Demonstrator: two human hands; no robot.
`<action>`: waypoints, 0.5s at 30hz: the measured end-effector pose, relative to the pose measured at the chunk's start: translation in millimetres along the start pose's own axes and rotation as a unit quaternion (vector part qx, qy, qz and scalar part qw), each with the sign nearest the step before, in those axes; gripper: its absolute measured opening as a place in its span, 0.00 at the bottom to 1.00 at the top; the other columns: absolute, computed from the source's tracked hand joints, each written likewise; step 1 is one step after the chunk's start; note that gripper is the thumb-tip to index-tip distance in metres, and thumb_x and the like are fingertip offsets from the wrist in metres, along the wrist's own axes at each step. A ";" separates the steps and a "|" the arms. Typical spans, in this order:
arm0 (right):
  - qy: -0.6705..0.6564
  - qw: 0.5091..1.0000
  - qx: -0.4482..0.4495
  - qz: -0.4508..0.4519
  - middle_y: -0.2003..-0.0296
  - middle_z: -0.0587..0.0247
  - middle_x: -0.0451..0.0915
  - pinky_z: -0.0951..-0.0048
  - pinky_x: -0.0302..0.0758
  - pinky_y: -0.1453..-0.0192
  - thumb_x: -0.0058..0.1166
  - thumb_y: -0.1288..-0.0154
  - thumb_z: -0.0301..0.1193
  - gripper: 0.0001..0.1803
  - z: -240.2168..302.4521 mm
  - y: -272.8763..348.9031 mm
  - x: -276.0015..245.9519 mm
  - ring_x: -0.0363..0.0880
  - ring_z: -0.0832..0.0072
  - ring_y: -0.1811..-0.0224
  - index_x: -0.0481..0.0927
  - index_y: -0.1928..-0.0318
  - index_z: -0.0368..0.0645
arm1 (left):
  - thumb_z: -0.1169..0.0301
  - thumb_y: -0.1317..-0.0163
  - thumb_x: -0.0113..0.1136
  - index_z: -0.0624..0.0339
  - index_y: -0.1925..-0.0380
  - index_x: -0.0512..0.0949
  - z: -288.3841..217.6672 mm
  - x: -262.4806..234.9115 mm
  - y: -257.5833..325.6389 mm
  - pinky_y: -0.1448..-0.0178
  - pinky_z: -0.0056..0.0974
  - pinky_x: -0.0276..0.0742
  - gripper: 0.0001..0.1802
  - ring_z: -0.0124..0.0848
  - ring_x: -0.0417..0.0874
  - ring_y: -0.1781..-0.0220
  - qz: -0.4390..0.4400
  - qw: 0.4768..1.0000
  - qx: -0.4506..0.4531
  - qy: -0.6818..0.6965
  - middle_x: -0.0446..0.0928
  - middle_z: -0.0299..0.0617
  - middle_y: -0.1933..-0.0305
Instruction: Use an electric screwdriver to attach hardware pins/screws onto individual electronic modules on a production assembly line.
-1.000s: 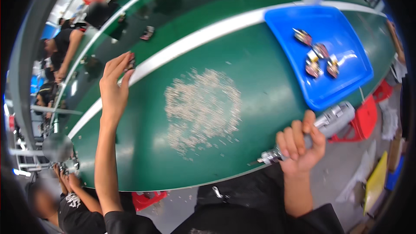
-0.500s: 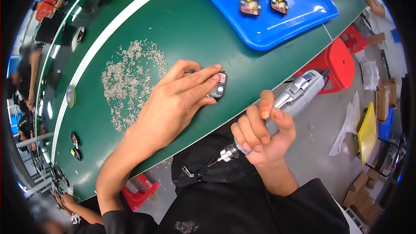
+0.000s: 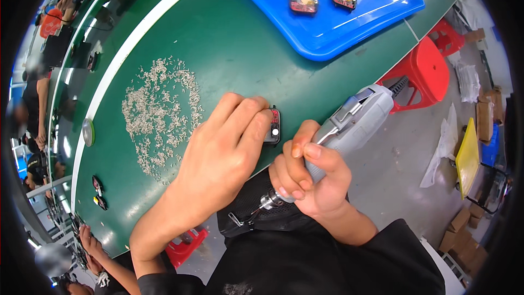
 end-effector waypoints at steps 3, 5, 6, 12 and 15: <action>0.010 1.000 0.003 -0.018 0.88 0.67 0.63 0.72 0.65 0.78 0.43 0.34 0.29 0.06 -3.7 -1.0 -0.7 0.62 0.77 0.89 0.69 0.65 0.38 | 0.80 0.59 0.58 0.75 0.65 0.74 -2.1 3.3 2.1 0.67 0.37 0.79 0.17 0.40 0.76 0.62 -0.016 1.000 0.020 -0.010 0.74 0.50 0.60; 0.017 1.000 0.004 -0.026 0.88 0.66 0.63 0.72 0.65 0.79 0.43 0.34 0.29 0.06 -4.4 -1.0 -1.8 0.62 0.77 0.88 0.69 0.65 0.38 | 0.84 0.58 0.64 0.73 0.63 0.75 -5.7 2.1 3.0 0.66 0.40 0.77 0.18 0.43 0.78 0.65 -0.022 0.999 0.025 -0.022 0.77 0.50 0.59; 0.019 0.999 0.006 -0.034 0.88 0.66 0.63 0.73 0.65 0.79 0.43 0.34 0.29 0.06 -4.1 -0.8 -1.9 0.62 0.77 0.88 0.69 0.65 0.38 | 0.84 0.58 0.64 0.73 0.63 0.75 -7.3 2.9 4.0 0.66 0.40 0.77 0.18 0.43 0.78 0.65 -0.022 0.999 0.023 -0.019 0.77 0.50 0.59; 0.026 0.998 0.018 -0.047 0.87 0.64 0.64 0.74 0.64 0.80 0.43 0.35 0.29 0.07 -4.7 0.4 -4.5 0.61 0.77 0.88 0.68 0.66 0.37 | 0.80 0.63 0.63 0.79 0.65 0.75 -17.0 6.8 6.5 0.69 0.38 0.79 0.20 0.44 0.79 0.64 -0.019 0.992 0.072 -0.103 0.76 0.56 0.60; 0.025 0.998 0.029 -0.048 0.87 0.64 0.64 0.74 0.64 0.80 0.43 0.35 0.29 0.07 -5.5 3.0 -6.3 0.61 0.77 0.88 0.67 0.66 0.37 | 0.74 0.64 0.59 0.81 0.69 0.77 -19.2 9.8 8.0 0.67 0.36 0.80 0.20 0.44 0.78 0.64 -0.033 0.981 0.113 -0.155 0.76 0.62 0.61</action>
Point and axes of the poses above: each hand's wrist, its own y-axis away from the middle knuckle, its own x-axis out of the palm, z = x × y, the point moved 4 cm from there along -y, towards the middle knuckle
